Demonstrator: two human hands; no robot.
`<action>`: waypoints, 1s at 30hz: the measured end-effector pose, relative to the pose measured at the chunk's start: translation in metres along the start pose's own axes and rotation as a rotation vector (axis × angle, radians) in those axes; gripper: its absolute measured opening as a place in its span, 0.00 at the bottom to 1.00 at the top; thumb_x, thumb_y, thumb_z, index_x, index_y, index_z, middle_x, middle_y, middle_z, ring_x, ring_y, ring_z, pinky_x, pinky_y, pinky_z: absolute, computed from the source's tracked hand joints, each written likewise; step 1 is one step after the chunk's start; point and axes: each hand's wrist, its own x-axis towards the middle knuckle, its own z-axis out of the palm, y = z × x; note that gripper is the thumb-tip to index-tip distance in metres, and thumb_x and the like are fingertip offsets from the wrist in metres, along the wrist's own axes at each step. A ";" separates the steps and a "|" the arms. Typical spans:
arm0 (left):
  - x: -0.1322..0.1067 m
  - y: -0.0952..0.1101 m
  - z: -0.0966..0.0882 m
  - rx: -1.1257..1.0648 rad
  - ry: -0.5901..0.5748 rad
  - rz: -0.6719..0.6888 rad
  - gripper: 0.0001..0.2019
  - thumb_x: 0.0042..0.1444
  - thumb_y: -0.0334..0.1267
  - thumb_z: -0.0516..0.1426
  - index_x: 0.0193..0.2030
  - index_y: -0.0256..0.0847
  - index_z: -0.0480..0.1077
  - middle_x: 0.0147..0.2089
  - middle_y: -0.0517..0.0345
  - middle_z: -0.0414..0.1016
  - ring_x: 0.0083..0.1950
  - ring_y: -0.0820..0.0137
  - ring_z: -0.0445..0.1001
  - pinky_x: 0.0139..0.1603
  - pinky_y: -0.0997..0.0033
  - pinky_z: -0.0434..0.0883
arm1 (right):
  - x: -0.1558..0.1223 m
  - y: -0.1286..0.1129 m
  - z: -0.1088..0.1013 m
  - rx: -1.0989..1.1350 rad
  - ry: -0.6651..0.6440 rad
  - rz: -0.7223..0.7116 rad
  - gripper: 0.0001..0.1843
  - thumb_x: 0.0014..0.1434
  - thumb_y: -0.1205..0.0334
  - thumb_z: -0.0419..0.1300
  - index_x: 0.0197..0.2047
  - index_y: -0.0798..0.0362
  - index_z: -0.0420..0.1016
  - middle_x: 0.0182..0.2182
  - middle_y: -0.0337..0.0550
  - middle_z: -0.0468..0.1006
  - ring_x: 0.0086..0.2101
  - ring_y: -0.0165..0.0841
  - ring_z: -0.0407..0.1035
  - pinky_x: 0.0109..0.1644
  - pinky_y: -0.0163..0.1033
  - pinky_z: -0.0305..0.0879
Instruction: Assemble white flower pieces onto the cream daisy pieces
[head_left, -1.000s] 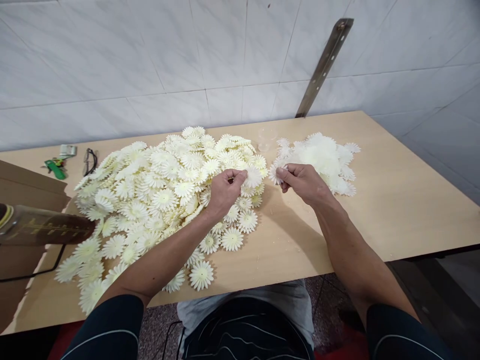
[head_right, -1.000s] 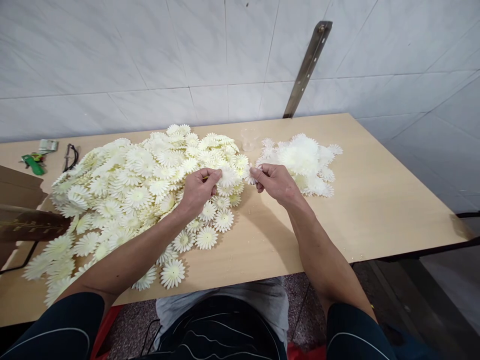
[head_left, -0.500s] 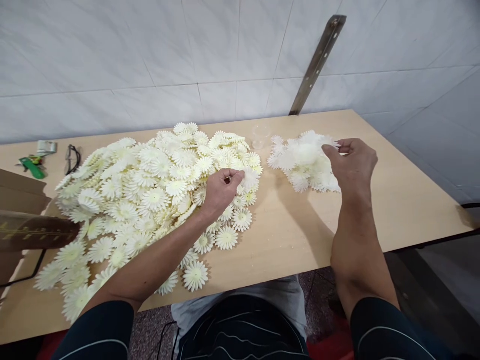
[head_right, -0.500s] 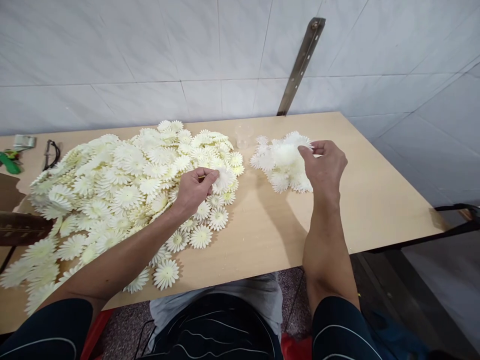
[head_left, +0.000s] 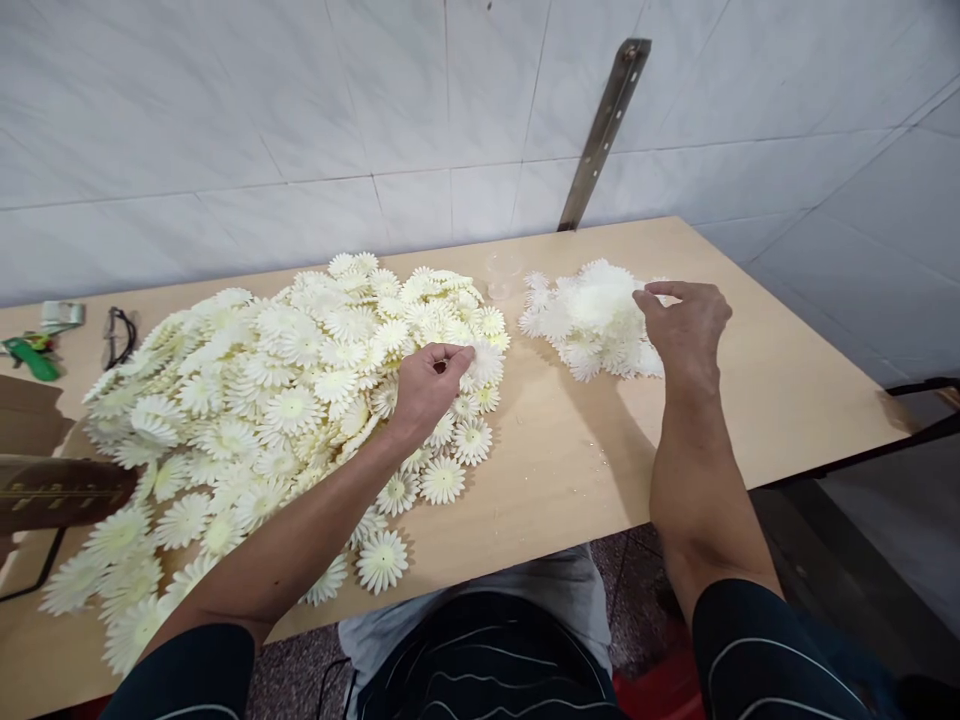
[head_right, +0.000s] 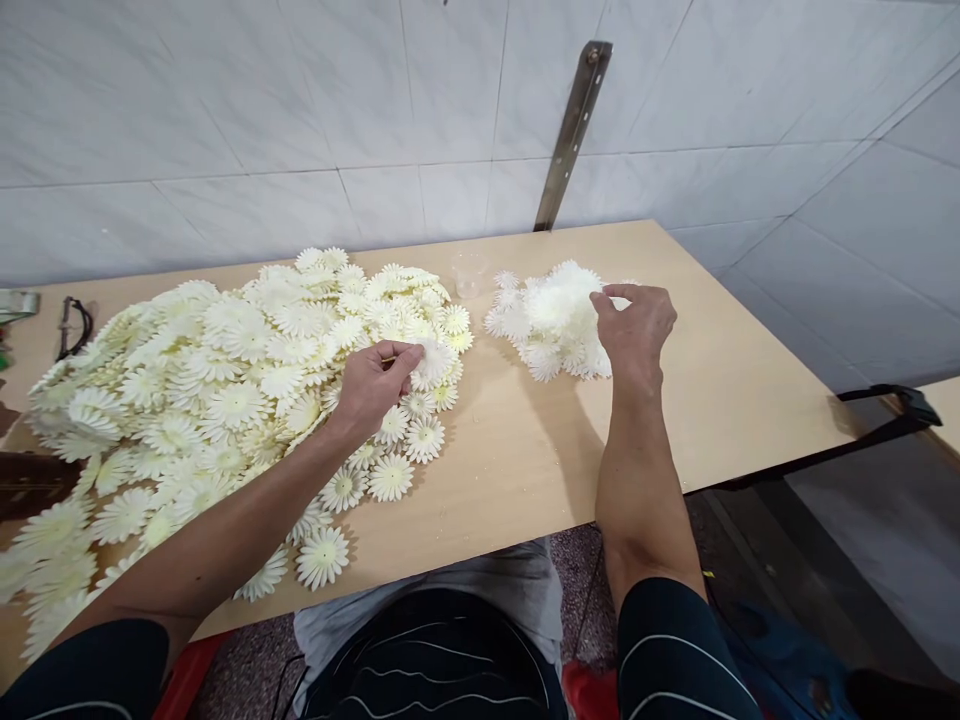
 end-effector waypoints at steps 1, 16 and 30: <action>0.000 0.000 0.000 0.002 0.000 0.007 0.18 0.55 0.55 0.72 0.34 0.40 0.83 0.22 0.62 0.71 0.23 0.73 0.66 0.24 0.71 0.62 | -0.001 -0.005 -0.002 0.000 0.016 0.054 0.05 0.63 0.65 0.74 0.42 0.51 0.83 0.49 0.55 0.79 0.48 0.44 0.74 0.65 0.56 0.68; 0.001 -0.004 -0.001 0.071 0.004 0.123 0.11 0.61 0.46 0.70 0.36 0.41 0.86 0.32 0.55 0.82 0.30 0.71 0.73 0.31 0.69 0.69 | -0.030 -0.049 -0.001 0.182 0.211 -0.149 0.07 0.66 0.65 0.66 0.42 0.54 0.87 0.46 0.54 0.88 0.31 0.33 0.69 0.45 0.45 0.74; -0.003 -0.006 -0.001 0.221 -0.001 0.382 0.06 0.65 0.40 0.69 0.38 0.43 0.87 0.35 0.56 0.84 0.34 0.70 0.75 0.38 0.68 0.72 | -0.114 -0.113 0.030 0.589 -0.770 -0.216 0.33 0.60 0.26 0.68 0.31 0.52 0.81 0.23 0.36 0.67 0.27 0.31 0.56 0.32 0.41 0.50</action>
